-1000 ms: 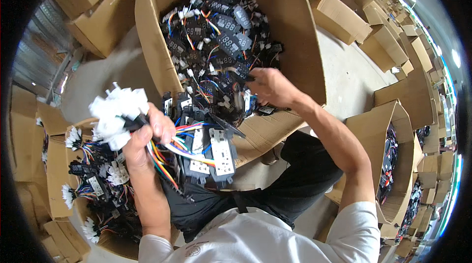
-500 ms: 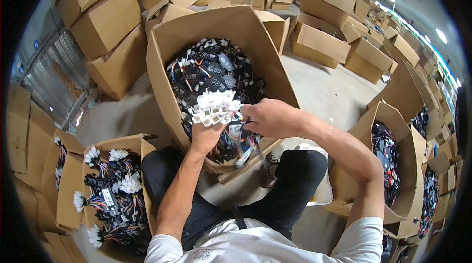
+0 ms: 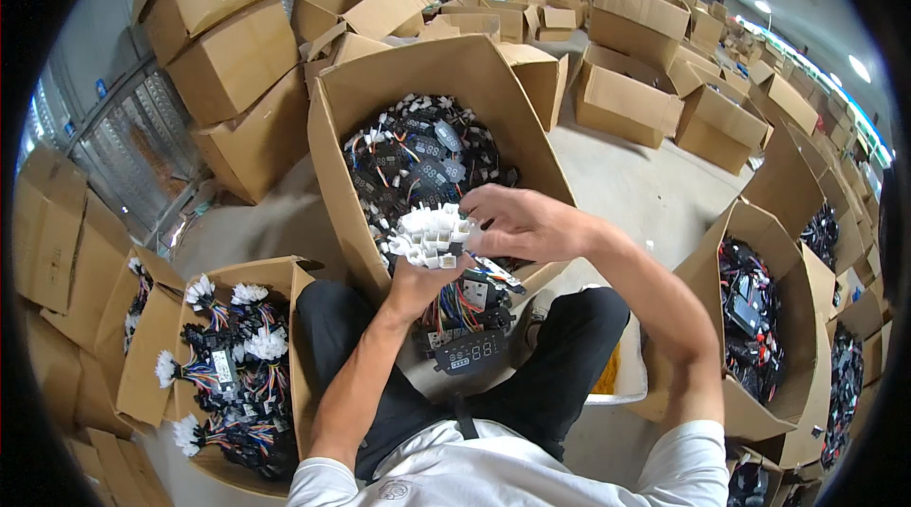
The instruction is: The person gathers electronic display wire harnesses from a cardboard box into bundles and secures each bundle with a rubber band by hand.
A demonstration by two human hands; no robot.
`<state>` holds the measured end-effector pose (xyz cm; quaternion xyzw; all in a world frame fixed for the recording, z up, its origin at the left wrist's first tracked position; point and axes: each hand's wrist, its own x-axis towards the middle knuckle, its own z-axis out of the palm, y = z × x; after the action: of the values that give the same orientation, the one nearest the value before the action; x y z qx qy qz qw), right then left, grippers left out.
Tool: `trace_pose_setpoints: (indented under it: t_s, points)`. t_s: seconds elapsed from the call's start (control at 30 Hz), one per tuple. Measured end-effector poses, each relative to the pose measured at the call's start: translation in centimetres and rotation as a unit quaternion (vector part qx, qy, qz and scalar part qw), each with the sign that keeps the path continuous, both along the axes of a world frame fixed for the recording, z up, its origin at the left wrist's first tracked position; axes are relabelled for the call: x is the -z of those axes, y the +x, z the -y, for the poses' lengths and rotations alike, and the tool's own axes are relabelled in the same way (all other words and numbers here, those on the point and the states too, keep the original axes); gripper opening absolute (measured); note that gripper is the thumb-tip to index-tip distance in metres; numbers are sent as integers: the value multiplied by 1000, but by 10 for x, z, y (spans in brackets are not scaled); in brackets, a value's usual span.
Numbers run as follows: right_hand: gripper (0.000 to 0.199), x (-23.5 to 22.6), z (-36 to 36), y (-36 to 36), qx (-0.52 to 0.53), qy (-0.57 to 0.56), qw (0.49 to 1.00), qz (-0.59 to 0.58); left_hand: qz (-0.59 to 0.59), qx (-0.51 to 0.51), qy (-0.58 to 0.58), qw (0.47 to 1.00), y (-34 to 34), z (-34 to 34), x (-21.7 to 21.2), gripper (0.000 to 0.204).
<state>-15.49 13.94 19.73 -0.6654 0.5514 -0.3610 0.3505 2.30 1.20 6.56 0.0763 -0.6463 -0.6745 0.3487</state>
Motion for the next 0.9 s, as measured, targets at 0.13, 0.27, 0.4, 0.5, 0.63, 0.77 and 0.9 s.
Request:
trace_pose_setpoints:
  t_s: [0.13, 0.27, 0.4, 0.5, 0.63, 0.77, 0.9]
  points:
    - [54, 14, 7, -3, 154, -247, 953, -85, 5, 24, -1, 1000, -10, -4, -16, 43]
    - [56, 20, 27, 26, 123, -368, 867, -313, 23, 26, -77, 996, -26, -3, -26, 50]
    - [62, 34, 37, 27, 102, -293, 907, -285, -20, 35, -83, 996, -42, 10, -8, 52]
    - [66, 36, 53, 20, 79, -263, 915, -297, -39, 66, -83, 994, -53, 28, 16, 53]
    - [61, 30, 61, -16, 207, -302, 926, -98, -43, 15, 5, 999, -59, 42, -9, 49]
    - [66, 63, 58, -15, 164, -157, 973, 28, -69, 28, 19, 997, -63, 61, -45, 27]
    - [66, 86, 82, 16, 172, -120, 970, 125, -38, 7, -209, 977, -61, 76, -22, 26]
